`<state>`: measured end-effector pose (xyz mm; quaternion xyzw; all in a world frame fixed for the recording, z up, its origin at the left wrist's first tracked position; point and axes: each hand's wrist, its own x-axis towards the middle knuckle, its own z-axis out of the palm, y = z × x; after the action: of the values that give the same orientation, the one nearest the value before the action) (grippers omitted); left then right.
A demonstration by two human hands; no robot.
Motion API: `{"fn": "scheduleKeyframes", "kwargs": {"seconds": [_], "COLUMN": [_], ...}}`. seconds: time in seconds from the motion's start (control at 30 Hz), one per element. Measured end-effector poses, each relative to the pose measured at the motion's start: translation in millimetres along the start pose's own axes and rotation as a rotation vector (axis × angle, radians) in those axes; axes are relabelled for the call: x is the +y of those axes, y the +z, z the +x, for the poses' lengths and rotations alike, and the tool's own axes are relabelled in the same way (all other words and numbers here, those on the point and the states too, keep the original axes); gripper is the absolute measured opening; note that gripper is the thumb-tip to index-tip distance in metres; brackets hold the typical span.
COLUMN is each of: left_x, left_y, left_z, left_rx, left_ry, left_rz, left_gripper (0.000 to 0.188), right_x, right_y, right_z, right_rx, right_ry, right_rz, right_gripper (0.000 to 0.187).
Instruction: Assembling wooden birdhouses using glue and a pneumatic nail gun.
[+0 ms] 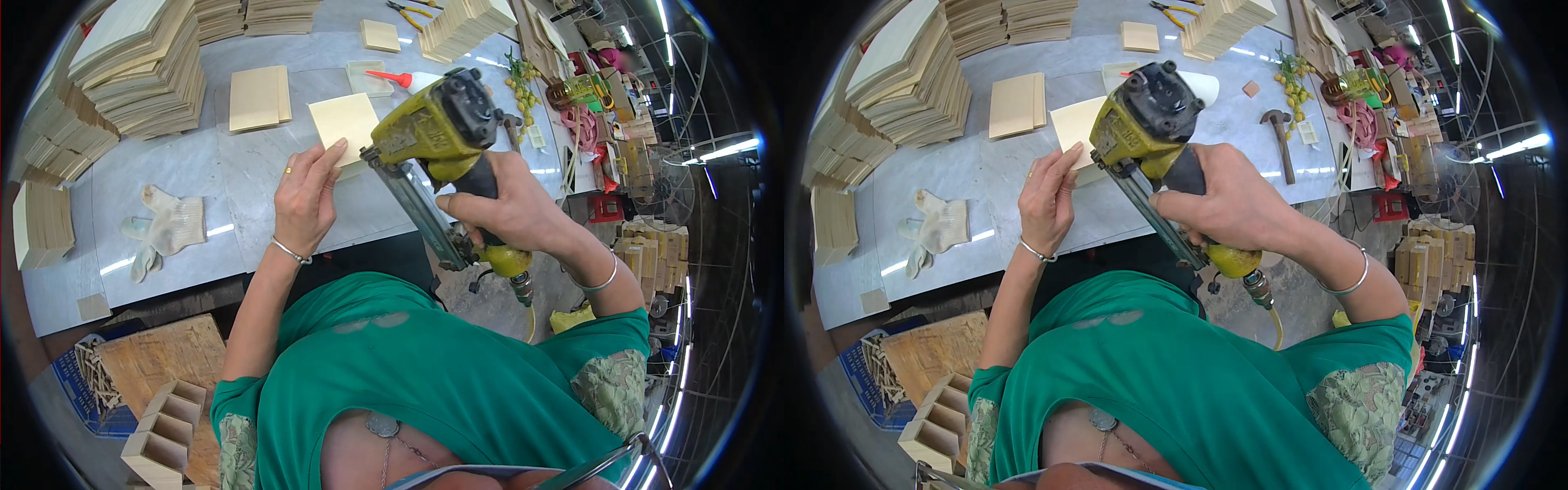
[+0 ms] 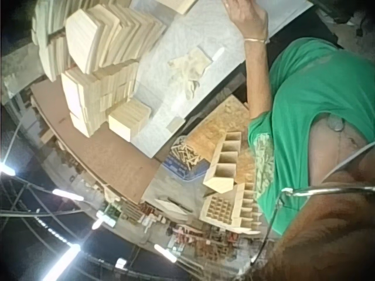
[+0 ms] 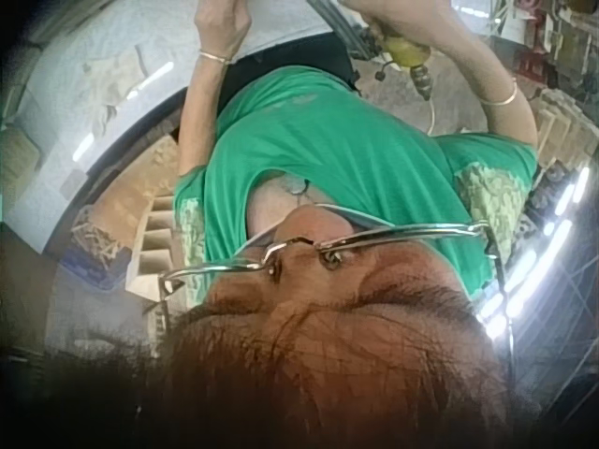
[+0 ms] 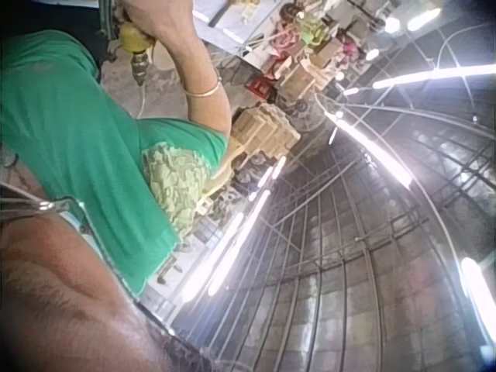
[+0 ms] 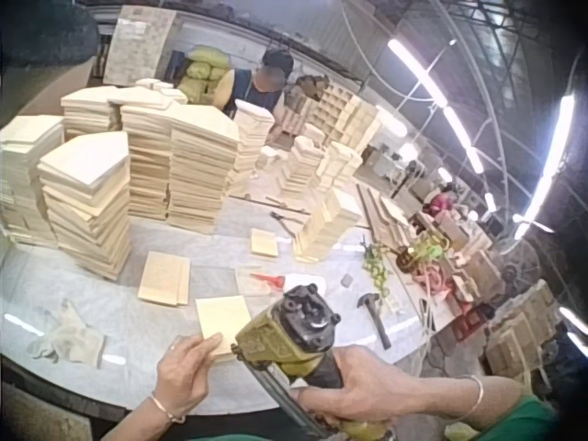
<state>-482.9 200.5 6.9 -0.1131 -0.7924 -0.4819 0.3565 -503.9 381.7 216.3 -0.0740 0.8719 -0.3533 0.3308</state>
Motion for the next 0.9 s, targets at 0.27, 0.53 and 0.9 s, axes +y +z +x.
{"fn": "scheduleKeyframes", "kwargs": {"seconds": [0.27, 0.53, 0.9], "left_x": [-3, -1, -3], "left_y": [-5, -7, -5], "left_z": [-3, -3, -7], "left_rx": [-0.049, -0.048, -0.074], "left_ry": [-0.003, 0.004, -0.038], "left_rz": [-0.003, -0.060, -0.091], "left_gripper": [0.053, 0.063, 0.065], "right_x": [-12, -15, -9], "right_y": [9, 15, 12], "right_z": [1, 4, 8], "right_rx": [-0.033, -0.037, -0.054], "right_ry": [-0.048, -0.025, -0.106], "right_rz": [-0.011, -0.029, -0.174], "right_gripper": [0.027, 0.028, 0.025]}}
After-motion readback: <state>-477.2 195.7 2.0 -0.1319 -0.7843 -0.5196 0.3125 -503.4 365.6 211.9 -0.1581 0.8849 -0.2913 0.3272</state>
